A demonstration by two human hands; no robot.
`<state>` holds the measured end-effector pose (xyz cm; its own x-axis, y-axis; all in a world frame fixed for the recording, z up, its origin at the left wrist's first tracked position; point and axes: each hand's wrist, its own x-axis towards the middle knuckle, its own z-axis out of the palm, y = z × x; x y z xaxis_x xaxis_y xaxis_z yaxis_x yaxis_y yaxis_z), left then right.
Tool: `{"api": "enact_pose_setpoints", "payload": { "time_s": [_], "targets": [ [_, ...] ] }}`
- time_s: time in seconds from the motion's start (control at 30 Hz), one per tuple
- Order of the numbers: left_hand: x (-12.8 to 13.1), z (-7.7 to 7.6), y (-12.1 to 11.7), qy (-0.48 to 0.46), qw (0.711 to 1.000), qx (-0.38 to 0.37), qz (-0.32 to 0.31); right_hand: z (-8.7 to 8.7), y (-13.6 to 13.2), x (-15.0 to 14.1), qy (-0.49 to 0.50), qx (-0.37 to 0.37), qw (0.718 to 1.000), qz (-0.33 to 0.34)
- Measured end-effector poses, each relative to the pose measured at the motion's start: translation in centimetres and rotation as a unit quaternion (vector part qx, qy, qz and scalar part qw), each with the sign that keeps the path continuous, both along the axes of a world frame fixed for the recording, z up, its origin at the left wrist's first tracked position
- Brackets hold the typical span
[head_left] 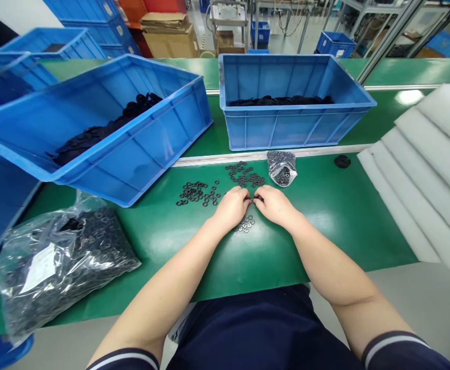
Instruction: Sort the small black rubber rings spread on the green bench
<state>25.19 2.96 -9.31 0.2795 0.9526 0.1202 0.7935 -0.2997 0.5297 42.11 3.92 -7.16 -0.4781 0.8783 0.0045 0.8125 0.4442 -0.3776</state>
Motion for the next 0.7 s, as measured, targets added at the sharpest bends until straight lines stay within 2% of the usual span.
{"api": "enact_pose_setpoints", "payload": {
  "time_s": [0.1, 0.17, 0.3, 0.37, 0.53, 0.7],
  "targets": [
    [-1.1, 0.1, -0.6, -0.021, 1.000, 0.011, -0.016, 0.2, -0.2, -0.3, -0.027, -0.003, 1.000, 0.002],
    [-2.9, 0.0, -1.8, -0.062, 0.997, 0.044, 0.001, 0.2, -0.3, -0.6, -0.045, -0.004, 0.999, 0.006],
    [-7.5, -0.8, -4.5, -0.099, 0.977, 0.120, 0.149, 0.2, -0.5, -1.4, -0.084, -0.012, 0.996, 0.018],
    [-9.0, -1.2, -5.3, -0.083, 0.971, 0.134, 0.180, 0.2, -0.9, -2.0, -0.111, -0.013, 0.994, 0.010],
    [-9.3, -1.9, -5.7, -0.060, 0.978, 0.145, 0.134, -0.2, -1.6, -4.0, -0.153, -0.009, 0.988, -0.003],
    [-9.2, -2.3, -5.0, -0.076, 0.973, 0.184, 0.117, -0.4, -1.1, -4.7, -0.112, -0.002, 0.994, -0.004]
  ]
}}
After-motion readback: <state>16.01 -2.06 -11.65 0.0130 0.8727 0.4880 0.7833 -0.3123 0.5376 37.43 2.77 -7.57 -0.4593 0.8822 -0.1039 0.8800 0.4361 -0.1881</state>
